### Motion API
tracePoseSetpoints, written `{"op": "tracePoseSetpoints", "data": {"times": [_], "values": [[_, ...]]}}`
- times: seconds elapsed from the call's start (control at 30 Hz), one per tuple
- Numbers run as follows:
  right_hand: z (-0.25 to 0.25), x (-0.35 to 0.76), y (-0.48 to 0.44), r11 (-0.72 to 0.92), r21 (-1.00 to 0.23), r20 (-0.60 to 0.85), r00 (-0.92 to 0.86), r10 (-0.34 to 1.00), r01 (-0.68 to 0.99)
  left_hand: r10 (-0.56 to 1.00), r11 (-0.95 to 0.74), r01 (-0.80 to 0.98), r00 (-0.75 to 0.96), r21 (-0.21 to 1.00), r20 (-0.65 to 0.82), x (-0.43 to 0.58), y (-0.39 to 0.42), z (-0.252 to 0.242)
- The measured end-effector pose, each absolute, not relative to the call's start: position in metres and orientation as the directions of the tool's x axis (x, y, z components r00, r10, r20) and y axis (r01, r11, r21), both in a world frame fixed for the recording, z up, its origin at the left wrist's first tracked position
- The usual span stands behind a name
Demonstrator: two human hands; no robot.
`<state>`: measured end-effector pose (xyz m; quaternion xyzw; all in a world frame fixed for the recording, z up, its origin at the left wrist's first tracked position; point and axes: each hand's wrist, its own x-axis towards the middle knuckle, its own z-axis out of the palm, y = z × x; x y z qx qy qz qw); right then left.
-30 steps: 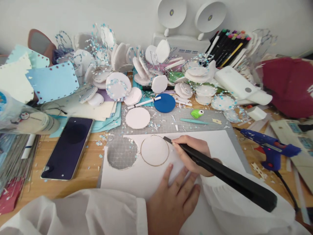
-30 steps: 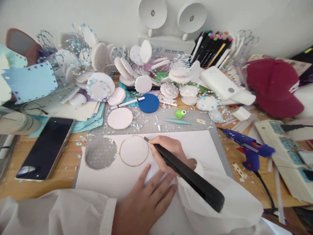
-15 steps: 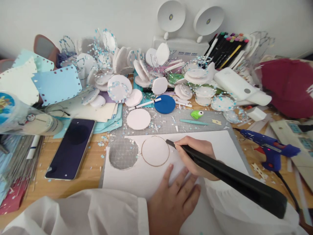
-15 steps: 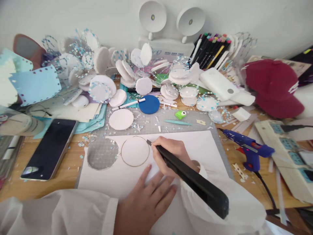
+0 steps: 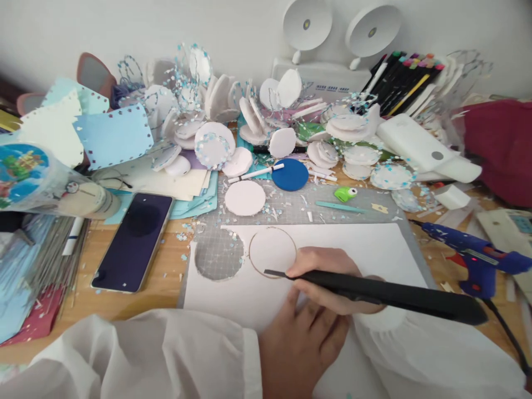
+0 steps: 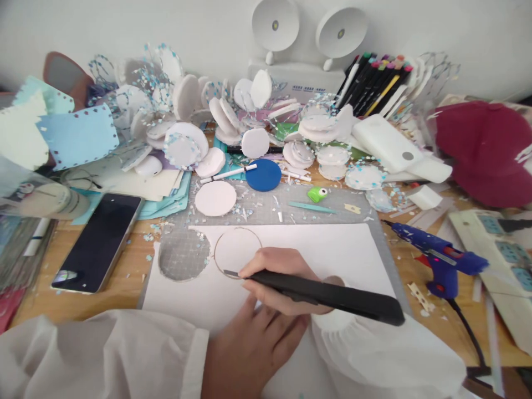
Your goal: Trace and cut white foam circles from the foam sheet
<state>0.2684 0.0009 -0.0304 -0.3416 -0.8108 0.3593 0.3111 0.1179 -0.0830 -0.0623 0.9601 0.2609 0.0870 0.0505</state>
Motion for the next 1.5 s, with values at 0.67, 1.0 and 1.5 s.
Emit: {"op": "tracePoseSetpoints", "data": {"times": [0.67,1.0,1.5], "values": [[-0.044,0.264,-0.003,0.819,-0.522,0.303,-0.846,0.44,0.239,0.591,-0.796,0.535,0.789,0.285,0.17,0.121,-0.097,-0.078],[-0.027,0.271,0.01,0.726,-0.664,0.213,-0.886,0.413,0.179,0.521,-0.832,0.492,0.852,0.257,0.054,0.115,-0.088,-0.063],[-0.028,0.29,0.018,0.524,-0.839,0.173,-0.842,0.511,0.146,0.508,-0.852,0.477,0.852,0.217,0.122,0.117,-0.081,-0.061]]}}
